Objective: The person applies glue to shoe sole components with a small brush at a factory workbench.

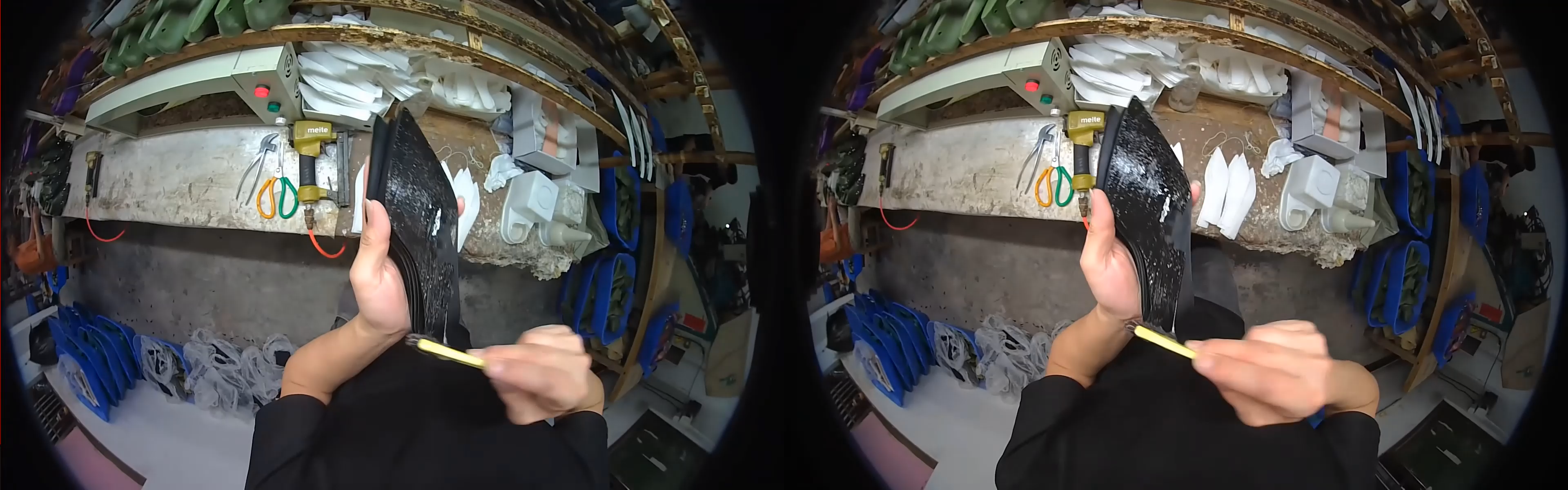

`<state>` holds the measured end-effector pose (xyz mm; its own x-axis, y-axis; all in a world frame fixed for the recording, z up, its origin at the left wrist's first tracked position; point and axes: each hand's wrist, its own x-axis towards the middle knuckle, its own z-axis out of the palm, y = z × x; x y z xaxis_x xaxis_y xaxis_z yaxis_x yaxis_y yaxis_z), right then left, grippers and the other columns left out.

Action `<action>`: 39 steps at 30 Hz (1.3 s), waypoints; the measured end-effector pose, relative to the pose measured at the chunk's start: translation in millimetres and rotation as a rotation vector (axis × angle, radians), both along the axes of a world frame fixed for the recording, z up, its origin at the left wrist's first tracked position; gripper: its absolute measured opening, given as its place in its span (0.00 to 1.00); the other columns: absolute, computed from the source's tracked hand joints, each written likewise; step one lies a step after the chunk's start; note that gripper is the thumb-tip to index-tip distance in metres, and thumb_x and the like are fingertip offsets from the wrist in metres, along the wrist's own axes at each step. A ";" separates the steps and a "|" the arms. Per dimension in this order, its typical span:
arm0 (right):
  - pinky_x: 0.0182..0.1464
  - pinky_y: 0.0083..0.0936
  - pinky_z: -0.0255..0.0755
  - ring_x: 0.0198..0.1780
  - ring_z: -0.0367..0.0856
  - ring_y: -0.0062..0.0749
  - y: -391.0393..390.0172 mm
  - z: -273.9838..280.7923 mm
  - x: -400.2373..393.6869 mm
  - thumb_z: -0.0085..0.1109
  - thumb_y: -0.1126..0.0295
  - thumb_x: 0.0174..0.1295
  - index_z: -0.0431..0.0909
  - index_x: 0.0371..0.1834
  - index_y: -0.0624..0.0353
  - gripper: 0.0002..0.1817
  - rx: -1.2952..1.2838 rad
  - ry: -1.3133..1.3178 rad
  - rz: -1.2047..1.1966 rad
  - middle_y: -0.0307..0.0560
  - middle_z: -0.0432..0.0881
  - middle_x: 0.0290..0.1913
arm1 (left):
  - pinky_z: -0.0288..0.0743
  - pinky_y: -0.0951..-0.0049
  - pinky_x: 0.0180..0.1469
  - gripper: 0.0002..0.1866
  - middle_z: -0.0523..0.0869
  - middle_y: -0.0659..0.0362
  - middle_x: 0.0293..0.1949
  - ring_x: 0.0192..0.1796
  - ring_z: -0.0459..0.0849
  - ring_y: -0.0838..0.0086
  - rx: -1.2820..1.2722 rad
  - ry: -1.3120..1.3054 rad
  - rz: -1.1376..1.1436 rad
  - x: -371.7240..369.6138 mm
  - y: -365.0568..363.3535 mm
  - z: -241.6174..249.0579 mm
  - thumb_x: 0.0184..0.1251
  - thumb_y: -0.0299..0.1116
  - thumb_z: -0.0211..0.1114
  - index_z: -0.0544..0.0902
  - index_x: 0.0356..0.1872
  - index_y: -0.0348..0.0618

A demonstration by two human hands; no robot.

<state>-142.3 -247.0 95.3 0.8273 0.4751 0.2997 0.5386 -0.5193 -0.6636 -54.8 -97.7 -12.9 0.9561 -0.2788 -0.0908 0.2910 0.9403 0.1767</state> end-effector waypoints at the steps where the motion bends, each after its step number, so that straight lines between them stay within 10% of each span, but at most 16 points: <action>1: 0.27 0.18 0.71 0.23 0.75 0.24 -0.2 0.5 -1.2 0.68 0.84 0.55 0.88 0.45 0.64 0.13 0.003 0.009 -0.005 0.54 0.92 0.45 | 0.74 0.52 0.73 0.30 0.76 0.54 0.73 0.68 0.81 0.65 -0.014 0.021 0.027 1.3 0.2 -1.7 0.88 0.48 0.45 0.58 0.83 0.50; 6: 0.28 0.19 0.72 0.23 0.74 0.23 -2.0 4.3 -0.5 0.70 0.82 0.56 0.89 0.45 0.62 0.13 0.017 0.039 -0.008 0.52 0.92 0.44 | 0.70 0.45 0.77 0.26 0.84 0.57 0.67 0.65 0.85 0.65 -0.131 -0.015 0.056 11.6 1.4 -4.7 0.88 0.49 0.44 0.74 0.74 0.46; 11: 0.28 0.18 0.68 0.23 0.79 0.23 -14.9 2.7 41.2 0.72 0.71 0.63 0.90 0.42 0.55 0.06 0.041 0.038 -0.124 0.49 0.94 0.39 | 0.71 0.46 0.76 0.26 0.83 0.56 0.68 0.64 0.85 0.64 -0.132 -0.024 0.007 18.3 7.0 -10.6 0.87 0.49 0.46 0.73 0.74 0.45; 39: 0.27 0.17 0.69 0.22 0.77 0.23 -20.3 -14.6 148.9 0.70 0.73 0.61 0.91 0.35 0.55 0.02 0.185 0.174 0.093 0.43 0.92 0.32 | 0.72 0.54 0.76 0.32 0.79 0.50 0.71 0.69 0.81 0.61 -0.048 0.203 -0.251 24.3 38.7 -2.4 0.88 0.54 0.40 0.67 0.78 0.41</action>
